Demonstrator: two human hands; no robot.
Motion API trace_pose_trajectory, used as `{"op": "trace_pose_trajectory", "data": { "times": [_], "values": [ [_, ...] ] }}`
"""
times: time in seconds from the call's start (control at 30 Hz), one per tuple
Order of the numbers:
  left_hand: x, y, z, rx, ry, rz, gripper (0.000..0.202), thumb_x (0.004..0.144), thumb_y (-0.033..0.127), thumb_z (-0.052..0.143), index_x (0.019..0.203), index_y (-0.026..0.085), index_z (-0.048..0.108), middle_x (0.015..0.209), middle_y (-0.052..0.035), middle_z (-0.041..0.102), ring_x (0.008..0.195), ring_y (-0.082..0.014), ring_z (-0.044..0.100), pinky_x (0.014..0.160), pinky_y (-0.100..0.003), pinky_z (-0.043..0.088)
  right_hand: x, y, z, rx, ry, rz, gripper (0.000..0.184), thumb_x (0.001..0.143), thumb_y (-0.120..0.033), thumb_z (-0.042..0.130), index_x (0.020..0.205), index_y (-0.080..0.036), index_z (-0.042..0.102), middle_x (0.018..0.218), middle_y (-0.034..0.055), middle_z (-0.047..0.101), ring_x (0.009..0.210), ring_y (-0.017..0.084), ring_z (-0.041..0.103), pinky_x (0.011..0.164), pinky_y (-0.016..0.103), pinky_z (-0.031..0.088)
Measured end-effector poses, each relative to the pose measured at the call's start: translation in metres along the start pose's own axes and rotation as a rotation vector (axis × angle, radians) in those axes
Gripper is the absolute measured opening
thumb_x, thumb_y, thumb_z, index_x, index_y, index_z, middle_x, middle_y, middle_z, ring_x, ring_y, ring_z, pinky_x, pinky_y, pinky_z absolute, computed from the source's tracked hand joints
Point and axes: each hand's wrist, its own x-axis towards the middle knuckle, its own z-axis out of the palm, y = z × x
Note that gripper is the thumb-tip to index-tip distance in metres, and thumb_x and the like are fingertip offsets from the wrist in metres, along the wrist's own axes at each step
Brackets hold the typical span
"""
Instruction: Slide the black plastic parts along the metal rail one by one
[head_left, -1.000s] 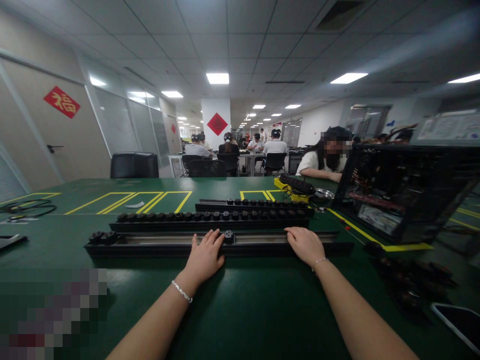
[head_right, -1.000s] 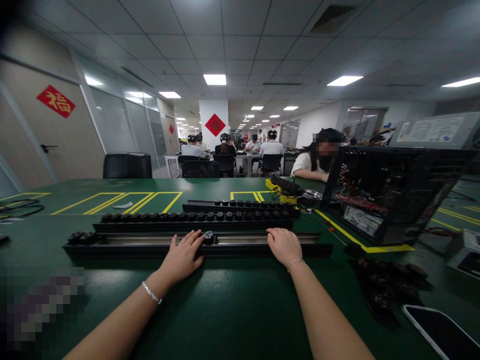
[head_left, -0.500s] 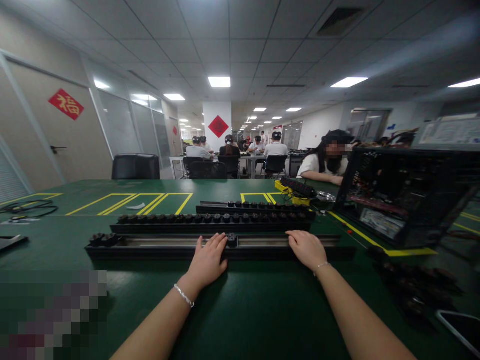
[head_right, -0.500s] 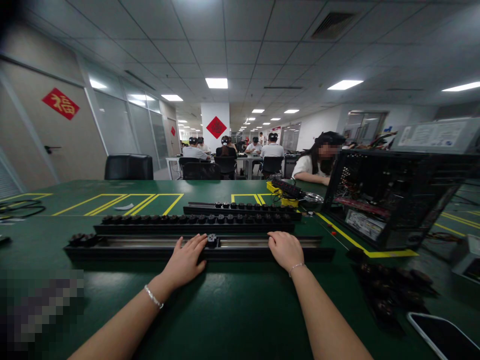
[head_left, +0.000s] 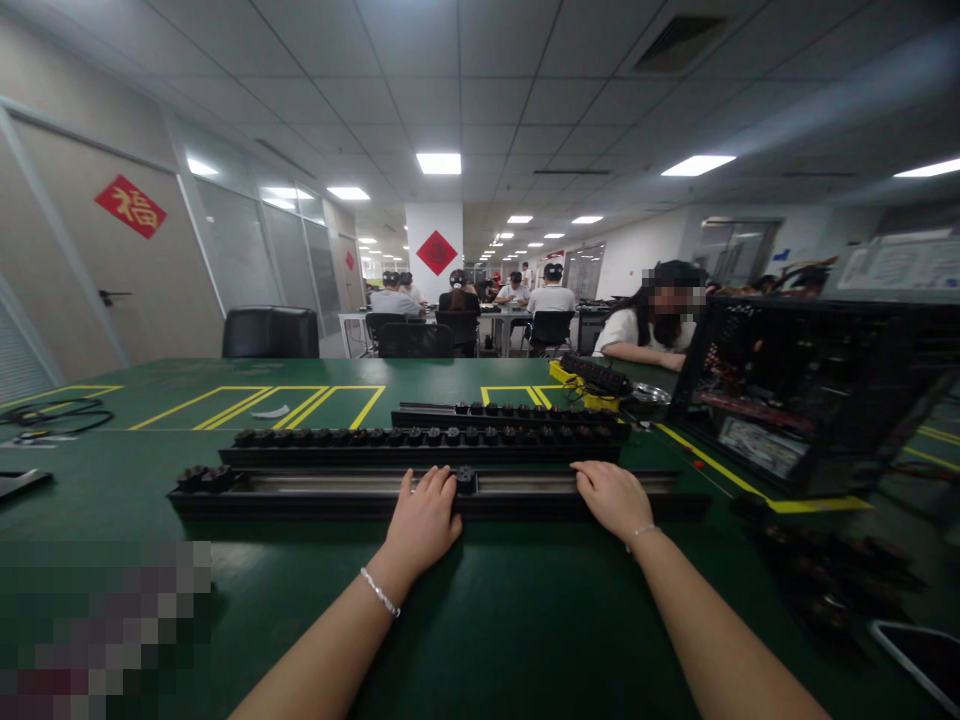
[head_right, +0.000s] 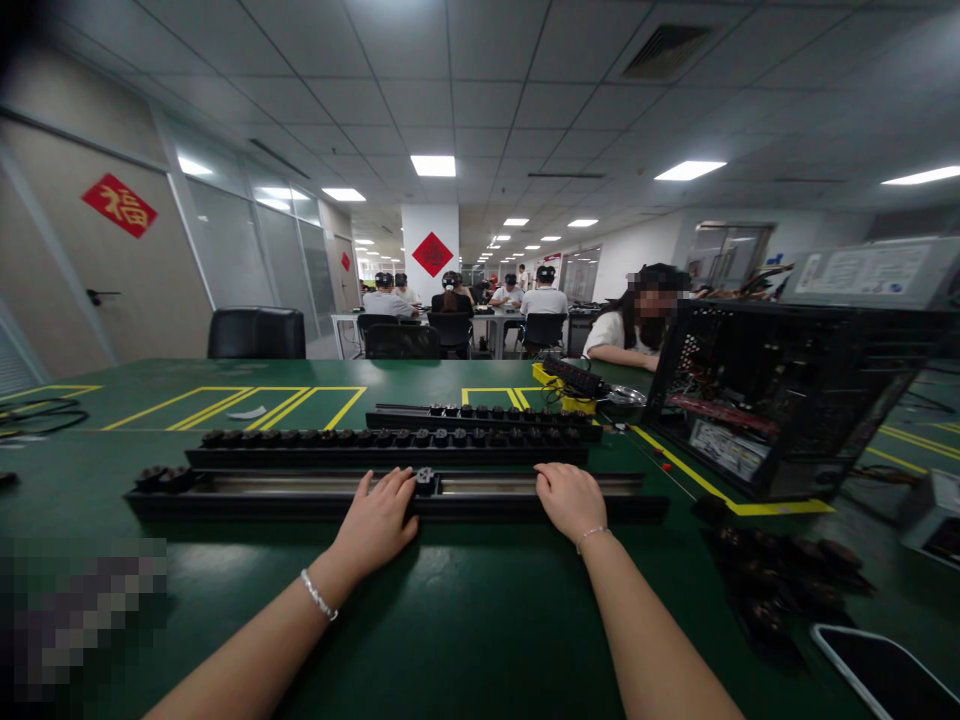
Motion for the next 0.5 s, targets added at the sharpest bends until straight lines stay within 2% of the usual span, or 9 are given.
{"op": "trace_pose_trajectory", "data": {
  "times": [0.17,0.5],
  "values": [
    [0.0012,0.0012,0.0036,-0.029,-0.004,0.033,0.046,0.081,0.03,0.045,0.125,0.018,0.048,0.14,-0.0085,0.045,0.131,-0.0228,0.037,0.108,-0.043,0.026,0.0008,0.0012,0.0009,-0.009,0.003,-0.001,0.043,0.088,-0.03,0.031,0.111,-0.022,0.066,0.116,0.0028,0.065,0.109,0.019,0.055,0.091,0.034,0.039],
    [0.0,0.0025,0.0047,-0.02,0.009,0.062,0.052,0.08,0.03,0.047,0.131,0.021,0.043,0.142,-0.0059,0.044,0.132,-0.0236,0.035,0.099,-0.044,0.035,-0.0003,0.0006,0.0001,-0.004,0.016,-0.001,0.043,0.087,-0.03,0.03,0.11,-0.022,0.066,0.116,0.0034,0.065,0.109,0.02,0.055,0.091,0.035,0.039]
  ]
}}
